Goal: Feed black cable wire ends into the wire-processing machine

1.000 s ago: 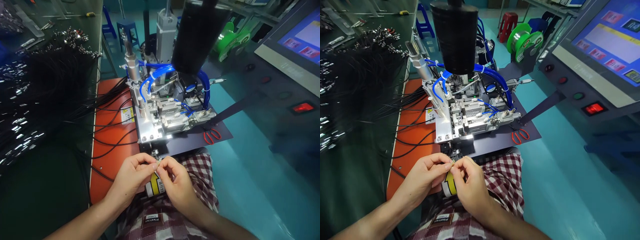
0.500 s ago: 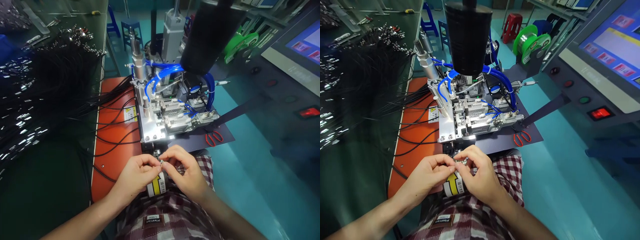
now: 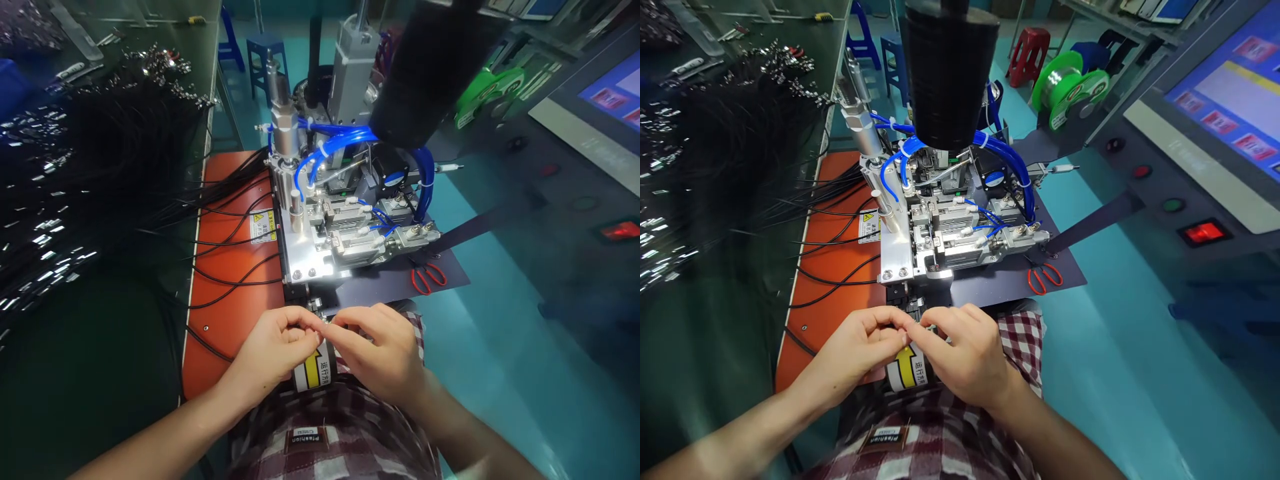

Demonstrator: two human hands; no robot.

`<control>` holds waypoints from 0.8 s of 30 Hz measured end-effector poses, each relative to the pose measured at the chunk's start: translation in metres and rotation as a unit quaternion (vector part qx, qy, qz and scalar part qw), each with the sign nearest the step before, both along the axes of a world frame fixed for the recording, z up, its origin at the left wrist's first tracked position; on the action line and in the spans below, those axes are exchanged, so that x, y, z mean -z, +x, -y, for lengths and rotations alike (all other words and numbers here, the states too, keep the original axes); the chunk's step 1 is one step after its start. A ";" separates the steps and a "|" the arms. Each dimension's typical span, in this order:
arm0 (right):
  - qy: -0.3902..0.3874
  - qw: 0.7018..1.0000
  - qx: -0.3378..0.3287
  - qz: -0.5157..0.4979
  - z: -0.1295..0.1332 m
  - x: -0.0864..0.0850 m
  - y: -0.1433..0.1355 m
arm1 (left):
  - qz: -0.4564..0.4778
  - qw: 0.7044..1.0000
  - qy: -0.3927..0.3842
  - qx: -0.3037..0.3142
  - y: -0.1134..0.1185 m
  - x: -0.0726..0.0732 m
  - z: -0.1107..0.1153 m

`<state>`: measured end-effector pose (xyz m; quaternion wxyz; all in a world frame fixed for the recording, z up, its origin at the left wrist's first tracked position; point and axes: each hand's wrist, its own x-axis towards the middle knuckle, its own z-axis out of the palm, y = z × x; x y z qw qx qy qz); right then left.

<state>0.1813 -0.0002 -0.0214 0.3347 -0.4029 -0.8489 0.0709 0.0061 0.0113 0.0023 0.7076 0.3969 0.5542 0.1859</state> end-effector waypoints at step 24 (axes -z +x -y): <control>-0.128 0.984 -0.030 0.122 0.000 -0.023 0.000 | -0.014 0.992 0.114 0.053 0.001 0.001 0.005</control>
